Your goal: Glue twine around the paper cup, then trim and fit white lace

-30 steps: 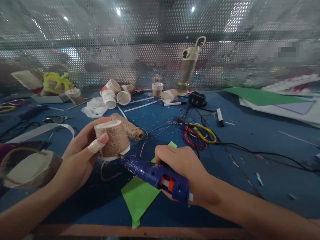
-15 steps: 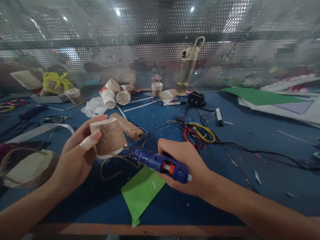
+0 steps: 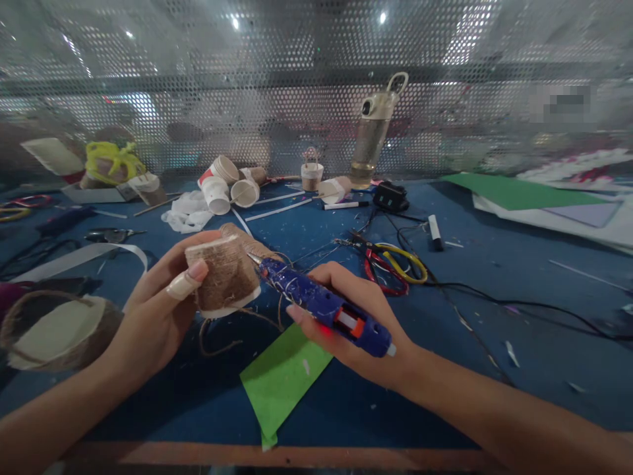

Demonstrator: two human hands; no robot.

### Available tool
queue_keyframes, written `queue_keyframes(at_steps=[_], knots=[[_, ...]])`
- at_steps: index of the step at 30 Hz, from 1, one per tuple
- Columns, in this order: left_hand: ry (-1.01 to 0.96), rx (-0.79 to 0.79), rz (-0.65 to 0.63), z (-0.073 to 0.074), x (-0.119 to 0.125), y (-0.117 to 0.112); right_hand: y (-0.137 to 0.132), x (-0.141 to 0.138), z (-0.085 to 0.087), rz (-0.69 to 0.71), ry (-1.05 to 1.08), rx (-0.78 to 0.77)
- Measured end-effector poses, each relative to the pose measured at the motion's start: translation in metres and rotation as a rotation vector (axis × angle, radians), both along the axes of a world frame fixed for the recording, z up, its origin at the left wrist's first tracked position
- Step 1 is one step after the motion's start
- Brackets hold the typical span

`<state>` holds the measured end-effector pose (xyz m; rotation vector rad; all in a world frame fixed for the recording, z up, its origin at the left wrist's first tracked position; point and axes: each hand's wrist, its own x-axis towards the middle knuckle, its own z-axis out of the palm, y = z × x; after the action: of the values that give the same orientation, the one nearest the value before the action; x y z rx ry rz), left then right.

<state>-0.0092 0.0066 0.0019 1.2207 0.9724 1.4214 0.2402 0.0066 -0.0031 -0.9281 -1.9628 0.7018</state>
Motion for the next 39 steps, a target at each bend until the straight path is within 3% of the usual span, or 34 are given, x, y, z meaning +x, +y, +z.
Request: queue_keyframes(at_steps=[9, 19, 26, 32, 39], knots=[[0.025, 0.012, -0.013, -0.001, 0.000, 0.001, -0.005, -0.007, -0.010, 0.172, 0.091, -0.206], [0.032, 0.005, -0.037, -0.002, -0.001, 0.000, -0.007, -0.009, 0.005, -0.063, 0.070, -0.029], [0.029, 0.024, -0.076, -0.002, -0.001, -0.001, 0.005, -0.011, 0.002, -0.101, 0.196, -0.249], [0.036, -0.009, -0.087, -0.001, -0.002, -0.002, 0.009, -0.012, 0.007, -0.119, 0.083, -0.275], [0.059, -0.005, -0.124, -0.002, -0.001, -0.003, 0.008, -0.014, 0.007, -0.148, 0.151, -0.348]])
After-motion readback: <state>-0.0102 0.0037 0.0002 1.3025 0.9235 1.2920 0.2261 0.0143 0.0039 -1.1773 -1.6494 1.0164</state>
